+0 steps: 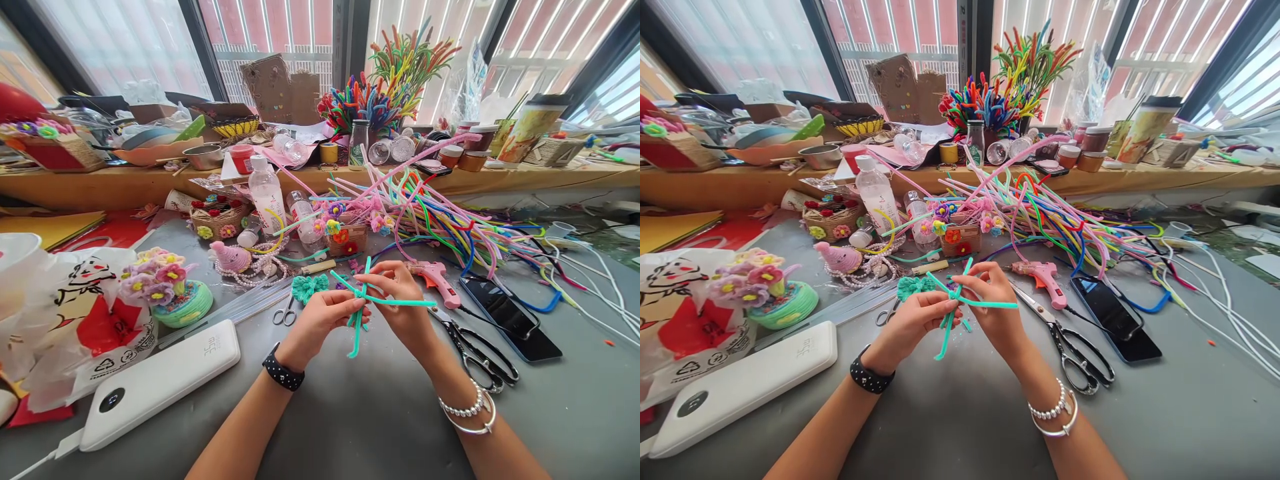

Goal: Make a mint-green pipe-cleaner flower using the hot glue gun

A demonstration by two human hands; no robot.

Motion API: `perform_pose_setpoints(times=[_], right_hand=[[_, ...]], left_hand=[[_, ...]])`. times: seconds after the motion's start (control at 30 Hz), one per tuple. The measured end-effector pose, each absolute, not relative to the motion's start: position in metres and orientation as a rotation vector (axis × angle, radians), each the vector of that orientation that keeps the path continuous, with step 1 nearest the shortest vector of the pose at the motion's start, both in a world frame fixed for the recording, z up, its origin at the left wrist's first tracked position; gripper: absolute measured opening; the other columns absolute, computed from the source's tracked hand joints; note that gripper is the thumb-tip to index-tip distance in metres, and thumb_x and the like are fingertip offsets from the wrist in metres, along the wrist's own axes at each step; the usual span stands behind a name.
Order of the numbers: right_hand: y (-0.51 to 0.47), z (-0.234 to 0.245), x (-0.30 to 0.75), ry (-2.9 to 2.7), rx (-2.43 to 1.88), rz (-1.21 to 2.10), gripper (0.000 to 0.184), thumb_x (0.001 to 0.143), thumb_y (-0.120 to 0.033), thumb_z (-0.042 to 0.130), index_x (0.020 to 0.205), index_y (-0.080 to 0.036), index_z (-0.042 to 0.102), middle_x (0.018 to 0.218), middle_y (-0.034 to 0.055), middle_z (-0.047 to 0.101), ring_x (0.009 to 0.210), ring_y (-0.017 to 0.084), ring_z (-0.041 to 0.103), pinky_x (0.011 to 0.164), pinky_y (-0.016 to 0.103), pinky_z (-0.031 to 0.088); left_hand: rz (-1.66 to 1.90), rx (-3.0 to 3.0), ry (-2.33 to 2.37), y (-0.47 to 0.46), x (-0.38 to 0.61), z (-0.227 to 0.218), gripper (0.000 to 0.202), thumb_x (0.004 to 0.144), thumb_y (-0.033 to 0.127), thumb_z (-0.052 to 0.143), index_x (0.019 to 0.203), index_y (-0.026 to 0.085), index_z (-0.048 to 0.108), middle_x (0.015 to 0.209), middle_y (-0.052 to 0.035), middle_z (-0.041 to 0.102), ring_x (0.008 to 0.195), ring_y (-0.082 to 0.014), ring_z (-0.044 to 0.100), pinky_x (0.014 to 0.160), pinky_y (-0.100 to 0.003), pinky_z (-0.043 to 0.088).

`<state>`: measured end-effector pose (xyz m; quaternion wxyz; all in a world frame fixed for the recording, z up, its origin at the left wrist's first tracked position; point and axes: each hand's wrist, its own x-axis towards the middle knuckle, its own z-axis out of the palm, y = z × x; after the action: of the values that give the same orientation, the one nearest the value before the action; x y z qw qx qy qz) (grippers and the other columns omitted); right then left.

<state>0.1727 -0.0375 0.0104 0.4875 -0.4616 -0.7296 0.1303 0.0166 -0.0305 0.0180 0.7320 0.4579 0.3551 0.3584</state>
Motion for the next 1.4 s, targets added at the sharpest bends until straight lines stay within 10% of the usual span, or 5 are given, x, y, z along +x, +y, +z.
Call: perform_pose_setpoints(times=[0.8,1.4], right_hand=[[-0.042,0.009,0.161,-1.564,-1.193,0.936,0.018,0.073,-0.037,0.058,0.071,-0.021,0.063,0.062,0.0012,0.063,0.05,0.012,0.047,0.046,0.024,0.033],[-0.05,0.011,0.158,-1.967,-1.19,0.145,0.021,0.085,-0.027,0.045,0.073,-0.019,0.06,0.065,0.0037,0.056,0.064,0.015,0.049,0.061,0.027,0.038]], left_hand=[[1.308,1.155,0.913,-0.033,0.023,0.014,0.025,0.066,0.024,0.067,0.083,0.018,0.05,0.067,0.0031,0.059,0.067,-0.0118,0.059,0.064,-0.023,0.045],[1.303,1.066,1.036,-0.025,0.017,0.015,0.017,0.066,0.027,0.066,0.079,0.016,0.066,0.074,0.0007,0.065,0.067,-0.0111,0.057,0.069,-0.023,0.044]])
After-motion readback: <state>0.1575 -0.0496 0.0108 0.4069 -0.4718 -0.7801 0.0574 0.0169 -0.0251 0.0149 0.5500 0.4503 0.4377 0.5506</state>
